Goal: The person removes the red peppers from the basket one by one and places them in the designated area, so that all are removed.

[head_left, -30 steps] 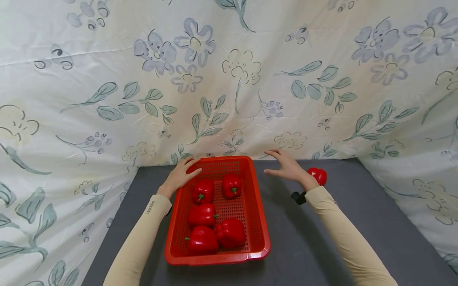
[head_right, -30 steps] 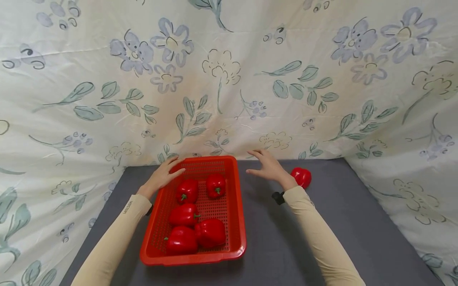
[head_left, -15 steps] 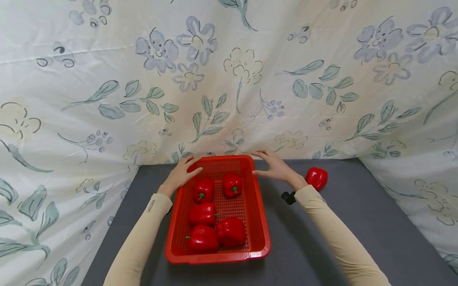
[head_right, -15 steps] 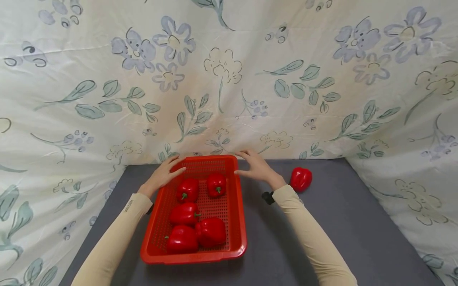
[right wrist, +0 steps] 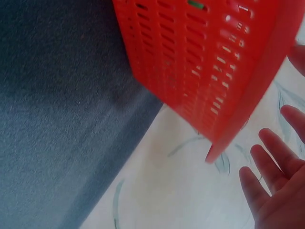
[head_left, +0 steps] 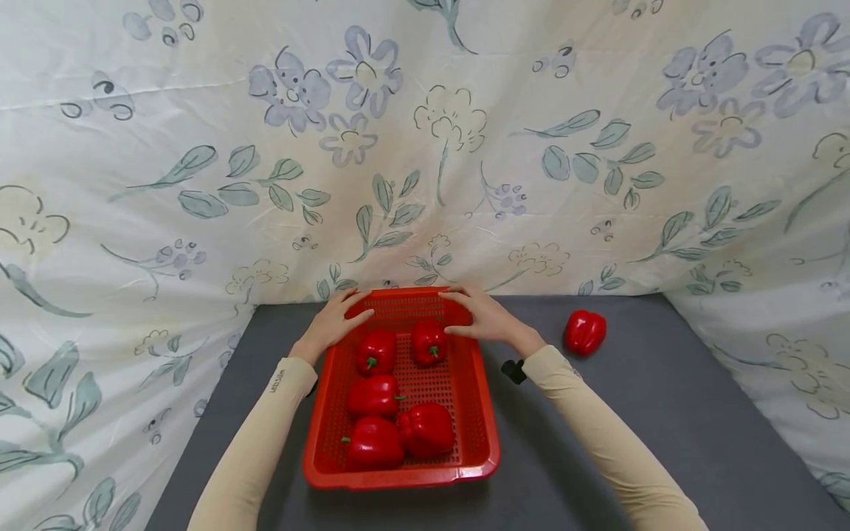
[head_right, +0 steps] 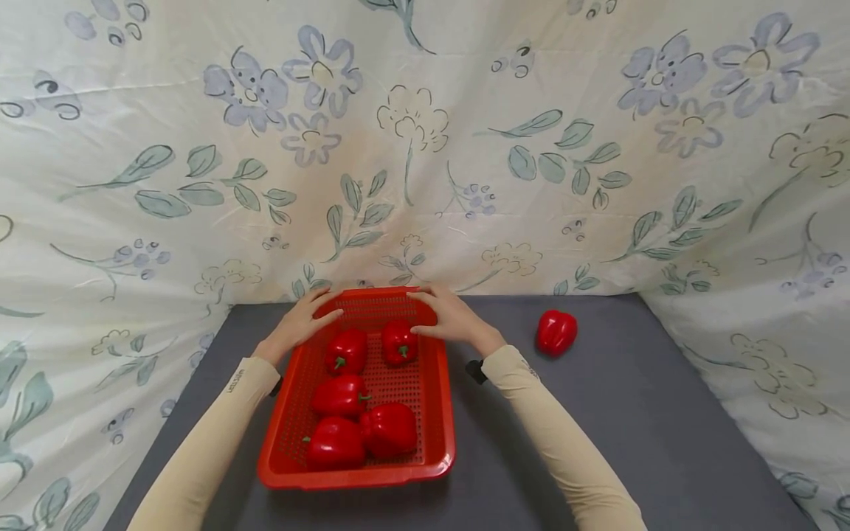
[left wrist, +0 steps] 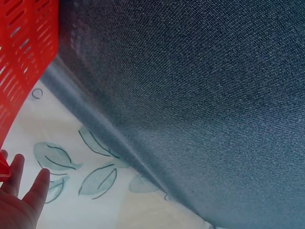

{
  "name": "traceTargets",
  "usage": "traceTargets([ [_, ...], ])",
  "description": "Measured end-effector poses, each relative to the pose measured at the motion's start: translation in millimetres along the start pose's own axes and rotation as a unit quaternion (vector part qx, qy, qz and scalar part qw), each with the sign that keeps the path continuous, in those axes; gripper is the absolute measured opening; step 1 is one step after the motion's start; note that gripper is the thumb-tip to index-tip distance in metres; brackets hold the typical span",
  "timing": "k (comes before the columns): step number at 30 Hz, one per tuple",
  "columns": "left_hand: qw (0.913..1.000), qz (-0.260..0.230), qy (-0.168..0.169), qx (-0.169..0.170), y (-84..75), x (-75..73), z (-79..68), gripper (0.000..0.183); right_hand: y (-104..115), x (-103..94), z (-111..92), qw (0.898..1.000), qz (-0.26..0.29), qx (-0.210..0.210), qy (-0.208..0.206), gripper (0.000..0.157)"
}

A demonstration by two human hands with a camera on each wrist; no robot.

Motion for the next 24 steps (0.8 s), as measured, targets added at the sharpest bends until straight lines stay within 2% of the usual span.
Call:
traceTargets([
  [6, 1.0000, 0.004, 0.004, 0.000, -1.2, -0.8, -1.4, 0.065, 10.6, 10.7, 4.1, 1.000, -0.018, -0.016, 0.013, 0.070],
  [17, 1.0000, 0.003, -0.001, 0.000, -2.9, -1.4, -2.2, 0.065, 16.7, 32.3, 9.8, 0.997, -0.037, -0.008, 0.060, 0.072],
  [24, 1.0000, 0.003, 0.003, -0.001, -2.3, -1.1, -2.9, 0.064, 17.8, 44.0, 13.3, 0.996, -0.046, -0.007, 0.073, 0.076],
])
Point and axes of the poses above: each hand's wrist, its own z-axis towards the middle knuckle, its own x-axis out of the palm, y = z × x, the point moved 9 cm from there along z, towards the middle knuckle, and after that the axes turned 5 degrees about x, right-handed, at the moved point
